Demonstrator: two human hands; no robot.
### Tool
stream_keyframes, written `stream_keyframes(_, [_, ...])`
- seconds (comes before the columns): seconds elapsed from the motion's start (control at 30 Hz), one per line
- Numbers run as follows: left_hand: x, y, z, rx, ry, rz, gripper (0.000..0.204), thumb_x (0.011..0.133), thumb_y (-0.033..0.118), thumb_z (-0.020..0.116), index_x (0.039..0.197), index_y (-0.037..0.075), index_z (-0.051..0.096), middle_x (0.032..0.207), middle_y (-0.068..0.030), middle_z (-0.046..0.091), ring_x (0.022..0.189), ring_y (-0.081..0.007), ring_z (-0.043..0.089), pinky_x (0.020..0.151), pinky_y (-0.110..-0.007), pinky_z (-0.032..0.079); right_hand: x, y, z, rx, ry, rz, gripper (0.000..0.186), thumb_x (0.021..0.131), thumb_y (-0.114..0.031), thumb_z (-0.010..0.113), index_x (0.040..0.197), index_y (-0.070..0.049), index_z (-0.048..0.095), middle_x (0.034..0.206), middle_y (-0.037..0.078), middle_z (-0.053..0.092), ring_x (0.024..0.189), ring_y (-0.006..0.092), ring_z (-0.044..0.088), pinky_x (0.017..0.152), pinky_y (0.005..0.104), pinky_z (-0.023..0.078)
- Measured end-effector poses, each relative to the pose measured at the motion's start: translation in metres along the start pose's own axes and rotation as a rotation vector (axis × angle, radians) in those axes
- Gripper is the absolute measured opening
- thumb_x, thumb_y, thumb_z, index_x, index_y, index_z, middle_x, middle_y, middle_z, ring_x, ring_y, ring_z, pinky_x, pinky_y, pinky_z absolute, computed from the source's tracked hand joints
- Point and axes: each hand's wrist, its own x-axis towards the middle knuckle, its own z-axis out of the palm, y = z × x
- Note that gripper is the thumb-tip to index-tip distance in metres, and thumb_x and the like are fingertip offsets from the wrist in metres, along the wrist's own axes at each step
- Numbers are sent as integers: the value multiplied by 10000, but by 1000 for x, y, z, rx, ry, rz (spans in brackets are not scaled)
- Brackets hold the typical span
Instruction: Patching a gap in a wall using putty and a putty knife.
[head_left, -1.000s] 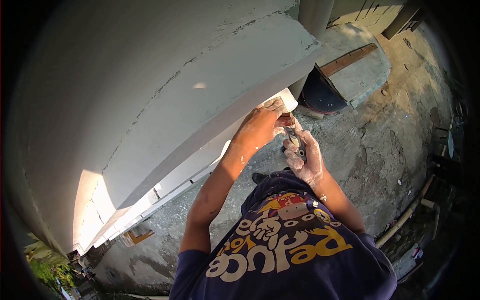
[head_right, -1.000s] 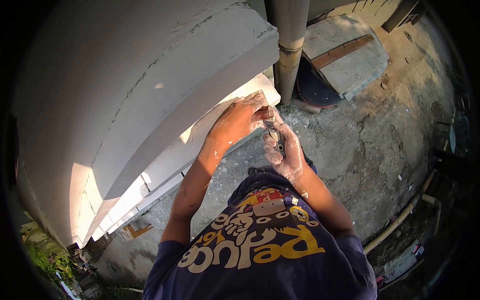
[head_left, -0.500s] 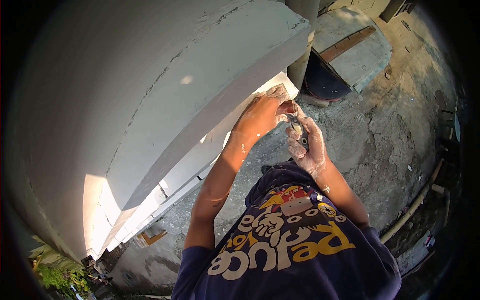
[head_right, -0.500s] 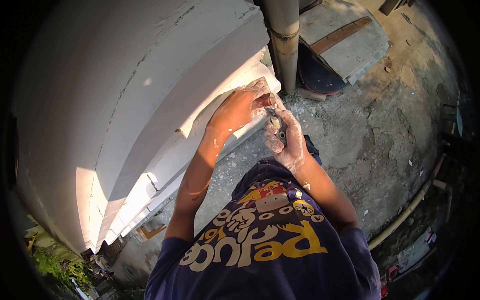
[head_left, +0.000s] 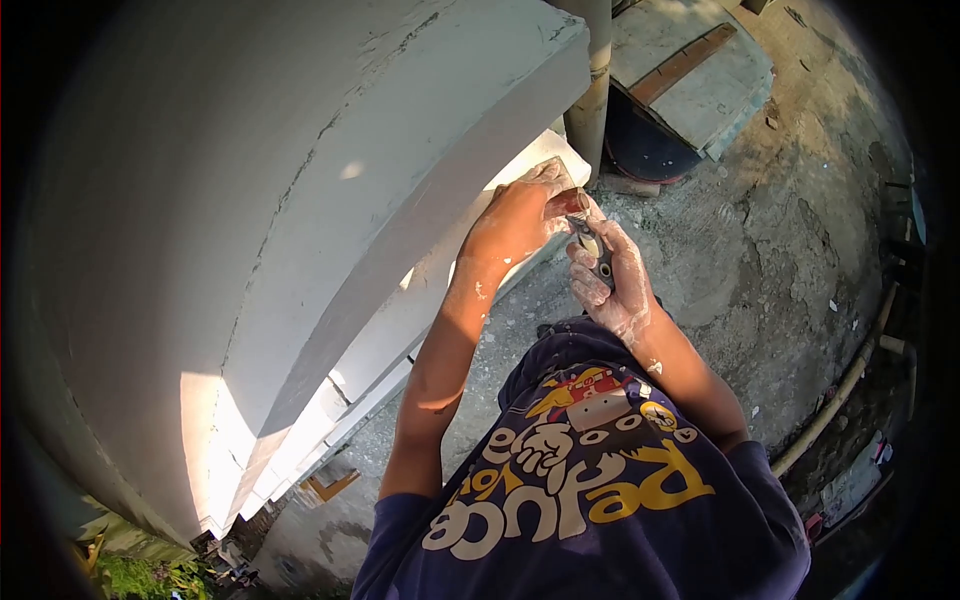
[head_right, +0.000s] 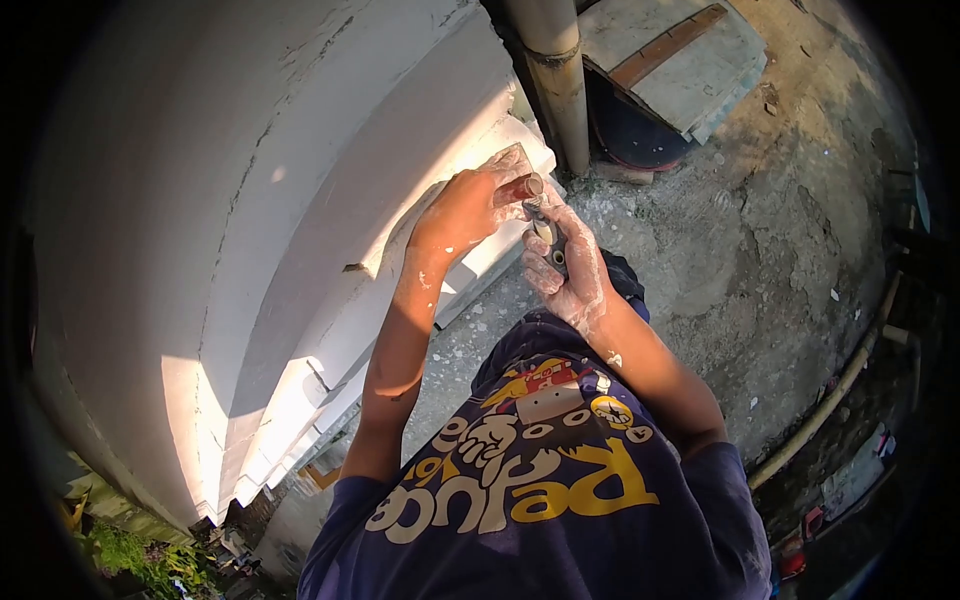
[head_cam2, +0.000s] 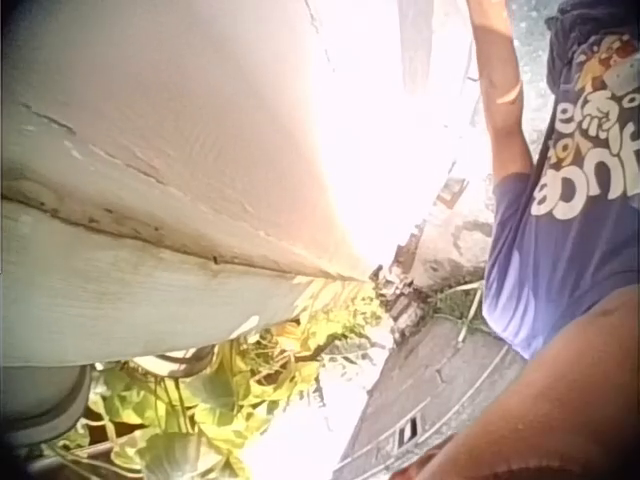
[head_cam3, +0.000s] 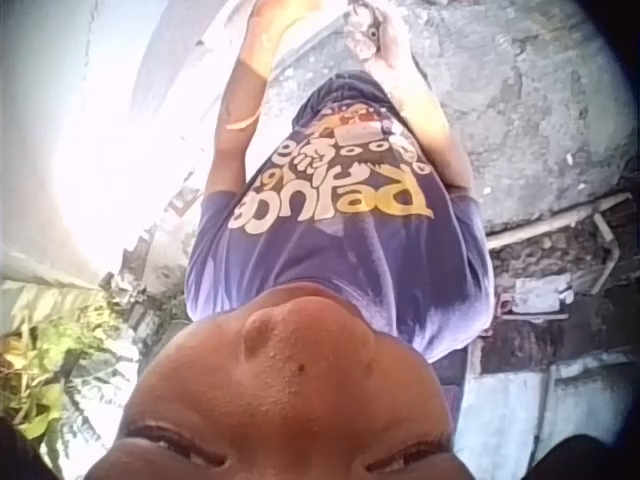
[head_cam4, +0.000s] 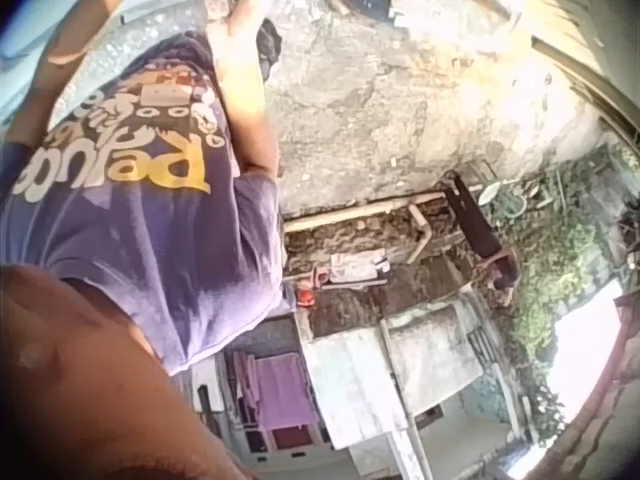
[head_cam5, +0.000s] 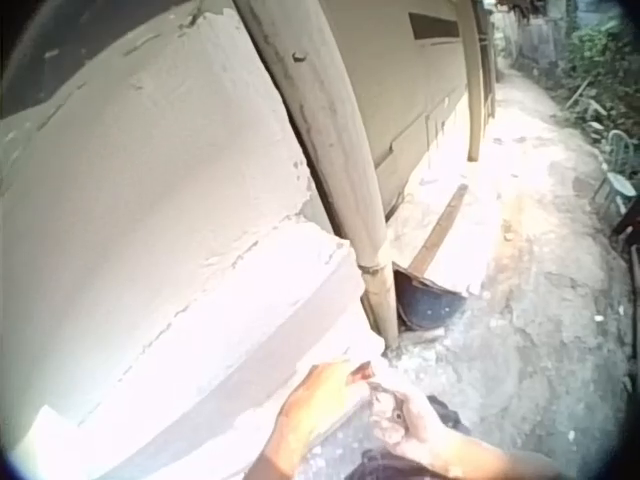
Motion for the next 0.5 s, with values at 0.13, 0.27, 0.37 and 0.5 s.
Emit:
stream_keyframes(0.13, [6, 2, -11, -21, -48, 14, 477, 824, 68, 751, 1282, 4, 634, 1382, -208, 596, 1231, -424, 577, 1045, -450, 488, 1, 5, 8, -29, -2, -91, 359, 1049, -247, 502, 1408, -221, 509, 673, 8, 476, 386, 76, 361, 332, 209, 328])
stream_keyframes(0.27, [-2, 0, -5, 13, -15, -12, 493, 833, 75, 746, 1305, 4, 626, 1416, -203, 579, 1252, -413, 573, 1069, -434, 476, -6, 1, 8, -58, -44, -41, 407, 1012, -198, 524, 1413, -244, 476, 681, -1, 487, 382, 93, 356, 349, 221, 324])
stream_keyframes(0.37, [12, 3, -22, -71, -56, -78, 451, 864, 57, 695, 1307, -1, 632, 1419, -209, 581, 1326, -385, 532, 1122, -407, 435, 13, -6, 7, -66, -92, -81, 452, 1008, -177, 525, 1447, -257, 455, 686, 2, 491, 394, 96, 366, 346, 223, 321])
stream_keyframes(0.5, [2, 1, -6, -34, 23, 20, 426, 853, 46, 699, 1276, 30, 655, 1162, -234, 701, 1046, -405, 680, 913, -413, 529, -2, -2, 7, -25, -76, -70, 489, 1024, -163, 504, 1496, -263, 421, 689, 5, 491, 399, 88, 368, 348, 215, 323])
